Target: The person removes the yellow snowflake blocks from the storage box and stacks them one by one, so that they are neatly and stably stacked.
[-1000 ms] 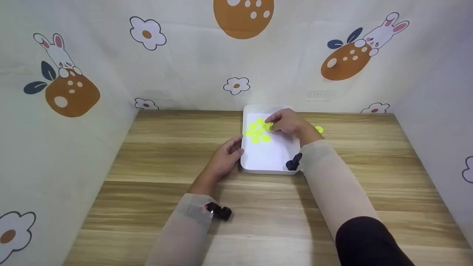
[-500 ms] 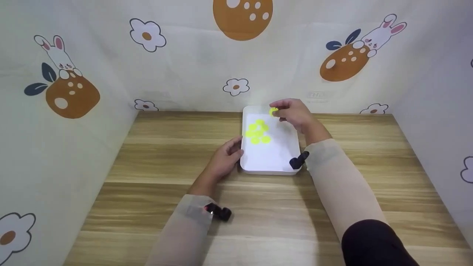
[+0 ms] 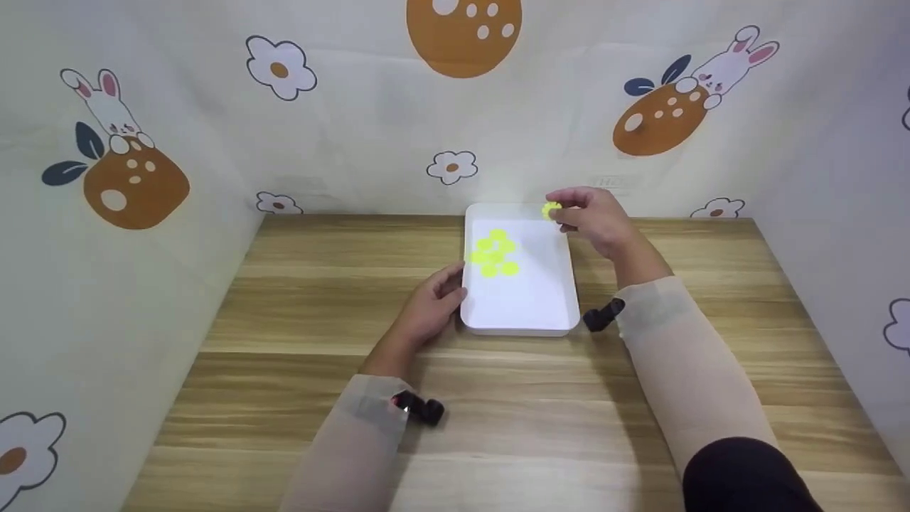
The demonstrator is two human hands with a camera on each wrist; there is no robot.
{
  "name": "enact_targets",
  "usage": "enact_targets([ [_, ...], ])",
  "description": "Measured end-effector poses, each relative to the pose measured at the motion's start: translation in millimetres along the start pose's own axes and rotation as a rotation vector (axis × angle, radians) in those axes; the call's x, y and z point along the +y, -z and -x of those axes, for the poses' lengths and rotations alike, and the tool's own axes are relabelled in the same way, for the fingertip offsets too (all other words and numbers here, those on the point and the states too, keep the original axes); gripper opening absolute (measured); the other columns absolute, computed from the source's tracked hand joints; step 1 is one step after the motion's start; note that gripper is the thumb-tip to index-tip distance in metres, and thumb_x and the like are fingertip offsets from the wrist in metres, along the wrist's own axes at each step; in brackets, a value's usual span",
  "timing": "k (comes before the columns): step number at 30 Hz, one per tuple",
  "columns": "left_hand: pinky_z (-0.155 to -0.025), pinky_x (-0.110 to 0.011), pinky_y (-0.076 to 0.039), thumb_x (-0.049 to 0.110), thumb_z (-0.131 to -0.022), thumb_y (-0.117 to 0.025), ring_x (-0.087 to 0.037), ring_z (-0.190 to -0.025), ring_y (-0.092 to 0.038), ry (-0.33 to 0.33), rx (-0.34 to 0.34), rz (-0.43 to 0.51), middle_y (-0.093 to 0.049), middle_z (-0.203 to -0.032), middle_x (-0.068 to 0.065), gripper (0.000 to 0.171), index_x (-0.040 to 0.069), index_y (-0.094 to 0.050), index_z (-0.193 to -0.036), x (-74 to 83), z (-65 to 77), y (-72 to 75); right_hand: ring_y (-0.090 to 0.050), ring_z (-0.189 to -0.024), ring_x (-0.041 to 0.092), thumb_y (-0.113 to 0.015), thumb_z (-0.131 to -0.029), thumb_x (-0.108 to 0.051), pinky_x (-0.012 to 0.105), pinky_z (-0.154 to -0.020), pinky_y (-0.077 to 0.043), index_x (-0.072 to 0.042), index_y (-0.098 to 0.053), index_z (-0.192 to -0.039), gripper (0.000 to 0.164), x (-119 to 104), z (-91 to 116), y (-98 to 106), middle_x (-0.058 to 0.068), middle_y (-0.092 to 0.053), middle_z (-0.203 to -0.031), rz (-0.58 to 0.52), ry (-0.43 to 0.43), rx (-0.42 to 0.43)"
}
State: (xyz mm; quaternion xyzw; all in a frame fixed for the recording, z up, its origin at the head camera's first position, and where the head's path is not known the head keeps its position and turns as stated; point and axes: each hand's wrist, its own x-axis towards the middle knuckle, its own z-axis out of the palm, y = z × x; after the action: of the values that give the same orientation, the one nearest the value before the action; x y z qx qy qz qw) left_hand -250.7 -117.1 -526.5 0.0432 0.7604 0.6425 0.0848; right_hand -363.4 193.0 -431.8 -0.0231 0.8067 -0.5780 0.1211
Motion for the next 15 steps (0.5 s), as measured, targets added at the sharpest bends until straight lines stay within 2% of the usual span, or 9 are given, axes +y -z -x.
enact_targets([
  [7,-0.128,-0.043,-0.042,0.013,-0.106,-0.063,-0.03,-0.154,-0.049,0.01,0.004,-0.006,-0.049,-0.167,-0.014,0.054,0.01,-0.051,-0.159,0.5,0.0,0.2,-0.065,-0.107,0.023,-0.073,-0.103,-0.021,0.025,-0.089,-0.062,-0.009,-0.067,-0.14,0.04,12.1,9.0,23.3,0.001,-0.063,-0.117,-0.032,-0.024,0.05],
  [15,-0.129,-0.043,-0.042,0.012,-0.107,-0.063,-0.03,-0.155,-0.048,0.0,-0.005,0.011,-0.05,-0.166,-0.015,0.054,0.009,-0.05,-0.16,-0.1,0.6,0.5,-0.065,-0.105,0.018,-0.069,-0.106,-0.022,0.024,-0.092,-0.063,-0.008,-0.059,-0.15,0.048,31.6,14.7,50.6,0.001,-0.061,-0.125,-0.085,-0.067,0.074],
])
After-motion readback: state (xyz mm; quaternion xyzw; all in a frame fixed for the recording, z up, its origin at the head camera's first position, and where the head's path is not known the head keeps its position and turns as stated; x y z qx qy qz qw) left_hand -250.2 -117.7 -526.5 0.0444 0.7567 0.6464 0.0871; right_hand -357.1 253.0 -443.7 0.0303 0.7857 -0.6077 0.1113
